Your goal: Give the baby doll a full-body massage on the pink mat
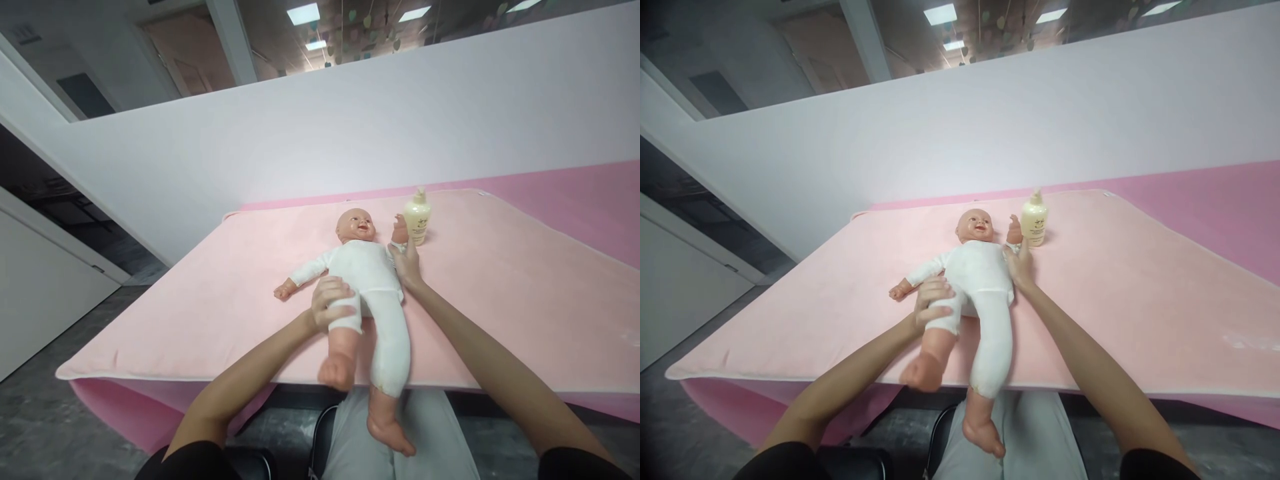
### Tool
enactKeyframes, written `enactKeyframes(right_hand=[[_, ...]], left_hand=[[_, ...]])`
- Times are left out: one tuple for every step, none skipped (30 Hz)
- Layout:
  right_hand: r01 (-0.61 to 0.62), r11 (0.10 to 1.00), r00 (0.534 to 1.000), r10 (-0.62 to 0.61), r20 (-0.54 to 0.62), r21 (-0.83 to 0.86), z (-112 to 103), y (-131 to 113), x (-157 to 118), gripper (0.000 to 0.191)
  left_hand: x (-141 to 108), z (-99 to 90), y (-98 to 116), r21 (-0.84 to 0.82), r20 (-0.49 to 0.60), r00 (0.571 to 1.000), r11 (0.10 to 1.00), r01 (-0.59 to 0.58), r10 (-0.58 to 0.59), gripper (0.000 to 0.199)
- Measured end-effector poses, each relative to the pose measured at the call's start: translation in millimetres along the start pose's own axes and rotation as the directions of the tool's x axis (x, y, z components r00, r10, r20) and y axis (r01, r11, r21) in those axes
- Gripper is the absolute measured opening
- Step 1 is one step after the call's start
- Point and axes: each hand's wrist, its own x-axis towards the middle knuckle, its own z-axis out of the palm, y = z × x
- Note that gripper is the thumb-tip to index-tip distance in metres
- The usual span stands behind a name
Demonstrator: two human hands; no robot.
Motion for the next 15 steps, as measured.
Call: enactKeyframes(right_hand=[[-0.004, 0.999, 0.999, 0.006, -0.04, 0.037, 1, 2, 2, 0.045], [-0.013, 0.997, 0.996, 0.02, -0.083, 0.074, 2, 5, 4, 0.045], [-0.032, 0.993, 0.99, 0.046, -0.13, 0.11, 2, 7, 6, 0.046], [-0.06, 0.988, 0.981, 0.085, -0.176, 0.143, 3, 10, 8, 0.045], [-0.096, 0.98, 0.968, 0.132, -0.213, 0.173, 2, 12, 11, 0.046], [-0.138, 0.97, 0.951, 0.186, -0.246, 0.2, 2, 14, 13, 0.046], [-0.184, 0.957, 0.931, 0.243, -0.273, 0.224, 1, 15, 14, 0.047], [-0.227, 0.943, 0.909, 0.295, -0.296, 0.244, 1, 15, 16, 0.048], [-0.263, 0.928, 0.887, 0.34, -0.313, 0.262, 0, 14, 16, 0.049], [-0.293, 0.915, 0.868, 0.376, -0.323, 0.278, -1, 12, 17, 0.049], [-0.308, 0.906, 0.857, 0.397, -0.328, 0.29, -2, 11, 16, 0.05], [-0.307, 0.904, 0.857, 0.399, -0.327, 0.298, -2, 9, 15, 0.051], [-0.292, 0.907, 0.864, 0.387, -0.323, 0.303, -3, 7, 14, 0.051], [-0.271, 0.912, 0.873, 0.368, -0.319, 0.308, -3, 6, 13, 0.052], [-0.252, 0.916, 0.882, 0.35, -0.316, 0.311, -2, 6, 13, 0.052]], left_hand=[[5, -1.8, 5, 0.008, -0.003, 0.986, 0.986, -0.169, 0.169, 0.027], [10, -2.4, 11, 0.008, -0.006, 0.945, 0.945, -0.328, 0.328, 0.018], [15, -1.8, 16, 0.002, -0.015, 0.891, 0.891, -0.453, 0.453, 0.01], [19, 0.0, 21, -0.006, -0.03, 0.835, 0.836, -0.549, 0.549, 0.004], [22, 2.7, 25, -0.015, -0.047, 0.788, 0.789, -0.615, 0.613, 0.002], [23, 5.8, 28, -0.025, -0.054, 0.762, 0.762, -0.647, 0.645, 0.005], [22, 8.9, 30, -0.041, -0.051, 0.756, 0.755, -0.654, 0.652, 0.009], [21, 11.7, 32, -0.063, -0.041, 0.763, 0.76, -0.647, 0.645, 0.015], [19, 13.9, 33, -0.085, -0.034, 0.777, 0.773, -0.629, 0.629, 0.018], [16, 15.3, 34, -0.102, -0.027, 0.793, 0.788, -0.608, 0.608, 0.019], [14, 15.8, 35, -0.112, -0.021, 0.807, 0.8, -0.589, 0.591, 0.018], [13, 15.4, 36, -0.113, -0.014, 0.813, 0.807, -0.58, 0.582, 0.016], [14, 14.3, 37, -0.105, -0.008, 0.812, 0.807, -0.581, 0.583, 0.016], [15, 12.8, 38, -0.096, 0.002, 0.802, 0.799, -0.594, 0.597, 0.019], [18, 10.9, 39, -0.093, 0.018, 0.785, 0.783, -0.615, 0.619, 0.022]])
